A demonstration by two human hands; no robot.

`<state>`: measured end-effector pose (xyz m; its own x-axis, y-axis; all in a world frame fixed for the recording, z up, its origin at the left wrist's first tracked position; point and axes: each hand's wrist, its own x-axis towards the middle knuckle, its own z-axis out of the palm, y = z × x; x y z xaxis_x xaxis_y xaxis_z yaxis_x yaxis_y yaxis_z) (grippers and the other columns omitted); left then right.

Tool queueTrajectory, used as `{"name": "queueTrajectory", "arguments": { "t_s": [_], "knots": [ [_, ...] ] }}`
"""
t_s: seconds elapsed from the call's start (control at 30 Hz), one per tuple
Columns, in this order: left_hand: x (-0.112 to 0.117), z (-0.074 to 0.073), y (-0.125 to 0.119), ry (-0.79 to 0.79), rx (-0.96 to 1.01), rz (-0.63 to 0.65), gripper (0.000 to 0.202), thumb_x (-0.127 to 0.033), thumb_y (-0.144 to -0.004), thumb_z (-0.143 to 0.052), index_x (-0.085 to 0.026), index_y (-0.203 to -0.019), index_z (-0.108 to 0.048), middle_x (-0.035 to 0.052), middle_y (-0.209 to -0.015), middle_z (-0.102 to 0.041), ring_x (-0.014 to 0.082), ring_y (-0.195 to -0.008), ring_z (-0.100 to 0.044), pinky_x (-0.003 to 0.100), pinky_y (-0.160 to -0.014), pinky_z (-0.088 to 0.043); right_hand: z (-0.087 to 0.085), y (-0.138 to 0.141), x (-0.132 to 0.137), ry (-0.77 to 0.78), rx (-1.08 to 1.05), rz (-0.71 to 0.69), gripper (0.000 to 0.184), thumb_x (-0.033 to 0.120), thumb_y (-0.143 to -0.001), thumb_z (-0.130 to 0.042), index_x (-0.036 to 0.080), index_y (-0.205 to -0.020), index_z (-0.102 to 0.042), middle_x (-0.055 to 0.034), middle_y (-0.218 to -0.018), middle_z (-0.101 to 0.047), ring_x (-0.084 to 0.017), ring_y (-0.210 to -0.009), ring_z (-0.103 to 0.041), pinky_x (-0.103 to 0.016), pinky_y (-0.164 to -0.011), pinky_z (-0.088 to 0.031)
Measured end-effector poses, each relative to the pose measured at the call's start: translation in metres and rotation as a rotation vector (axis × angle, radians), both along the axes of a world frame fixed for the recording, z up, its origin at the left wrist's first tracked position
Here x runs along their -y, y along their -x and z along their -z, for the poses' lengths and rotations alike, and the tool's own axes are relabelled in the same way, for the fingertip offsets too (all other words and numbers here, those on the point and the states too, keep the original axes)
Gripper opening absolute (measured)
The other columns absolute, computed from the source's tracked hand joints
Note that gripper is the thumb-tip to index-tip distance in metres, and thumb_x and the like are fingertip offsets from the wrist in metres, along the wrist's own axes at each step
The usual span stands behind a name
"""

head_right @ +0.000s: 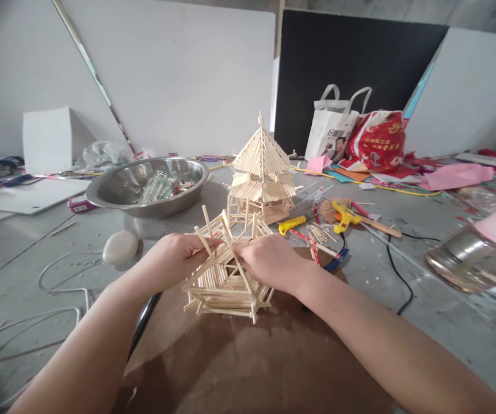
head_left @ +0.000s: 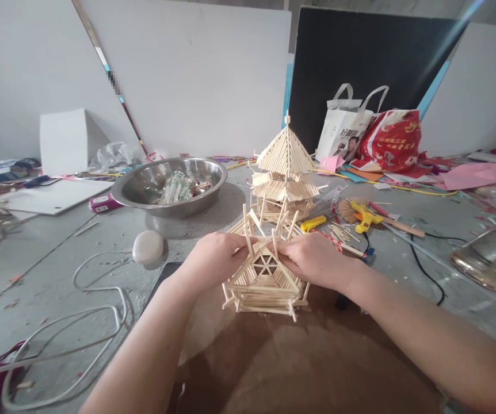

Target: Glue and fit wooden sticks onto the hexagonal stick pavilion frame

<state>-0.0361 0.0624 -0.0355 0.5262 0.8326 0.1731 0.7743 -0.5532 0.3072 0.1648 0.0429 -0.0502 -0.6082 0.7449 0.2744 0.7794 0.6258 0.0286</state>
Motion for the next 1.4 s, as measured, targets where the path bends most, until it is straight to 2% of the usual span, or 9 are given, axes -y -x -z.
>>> {"name": "queueTrajectory", "arguments": {
  "t_s": [0.23,0.37,0.6,0.7,0.83,1.0,1.17,1.4],
  "knots": [
    [0.000,0.001,0.000,-0.013,-0.011,-0.004,0.024,-0.025,-0.079,-0.047,-0.026,-0.082,-0.070,0.0016,-0.080,-0.072,0.0160,-0.073,-0.065,0.023,-0.063,-0.045,-0.001,-0.006,0.008,0.044,-0.077,-0.012,0.029,0.027,-0.089,-0.036,0.020,-0.095,-0.064,-0.0034,-0.068,-0.068,-0.014,-0.061,-0.060,-0.025,-0.053,-0.032],
    [-0.002,0.003,0.002,-0.013,0.013,0.032,0.025,-0.024,-0.080,-0.047,-0.030,-0.094,-0.068,-0.0016,-0.087,-0.072,0.0158,-0.077,-0.066,0.023,-0.064,-0.045,-0.005,-0.021,0.027,0.004,-0.180,-0.020,0.027,0.025,-0.088,-0.039,0.019,-0.095,-0.065,-0.0029,-0.067,-0.067,-0.012,-0.059,-0.059,-0.023,-0.056,-0.037],
    [-0.003,0.005,0.001,-0.008,-0.013,-0.016,0.024,-0.020,-0.078,-0.050,-0.028,-0.093,-0.067,-0.0030,-0.090,-0.071,0.0165,-0.081,-0.065,0.024,-0.067,-0.046,-0.006,-0.049,0.056,-0.031,-0.298,-0.056,0.025,0.023,-0.087,-0.041,0.020,-0.094,-0.065,-0.0001,-0.062,-0.066,-0.010,-0.056,-0.060,-0.022,-0.058,-0.044],
    [-0.003,0.007,0.000,-0.047,-0.023,0.005,0.022,-0.019,-0.077,-0.050,-0.026,-0.089,-0.067,-0.0020,-0.084,-0.071,0.0158,-0.074,-0.065,0.024,-0.063,-0.046,-0.005,-0.051,0.057,-0.026,-0.309,-0.087,0.024,0.021,-0.087,-0.041,0.021,-0.092,-0.065,0.0010,-0.060,-0.065,-0.009,-0.053,-0.059,-0.022,-0.056,-0.045],
    [-0.005,0.013,0.000,-0.133,0.030,0.103,0.019,-0.017,-0.078,-0.051,-0.023,-0.081,-0.069,0.0005,-0.073,-0.069,0.0143,-0.067,-0.062,0.023,-0.059,-0.046,-0.003,-0.051,0.056,-0.064,-0.309,-0.131,0.026,0.022,-0.089,-0.038,0.021,-0.092,-0.063,0.0006,-0.061,-0.064,-0.011,-0.053,-0.058,-0.025,-0.054,-0.045],
    [-0.011,0.020,0.011,-0.116,0.160,0.206,0.020,-0.019,-0.082,-0.051,-0.022,-0.090,-0.069,0.0036,-0.079,-0.069,0.0130,-0.068,-0.064,0.021,-0.058,-0.048,0.004,-0.052,0.053,-0.115,-0.350,-0.183,0.028,0.020,-0.088,-0.035,0.021,-0.090,-0.063,0.0004,-0.058,-0.064,-0.011,-0.047,-0.056,-0.025,-0.046,-0.044],
    [-0.013,0.018,0.017,-0.089,0.181,0.217,0.022,-0.018,-0.082,-0.051,-0.022,-0.092,-0.069,0.0041,-0.081,-0.070,0.0136,-0.070,-0.066,0.020,-0.060,-0.051,0.010,-0.053,0.049,-0.101,-0.374,-0.218,0.029,0.017,-0.087,-0.035,0.020,-0.082,-0.064,0.0014,-0.053,-0.062,-0.010,-0.046,-0.056,-0.024,-0.043,-0.043],
    [-0.011,0.017,0.013,-0.115,0.136,0.166,0.024,-0.020,-0.084,-0.048,-0.022,-0.096,-0.069,0.0043,-0.075,-0.069,0.0117,-0.062,-0.064,0.017,-0.052,-0.049,0.011,-0.051,0.047,-0.090,-0.386,-0.228,0.027,0.016,-0.087,-0.037,0.019,-0.082,-0.063,0.0019,-0.049,-0.060,-0.010,-0.043,-0.054,-0.024,-0.041,-0.040]
  ]
}}
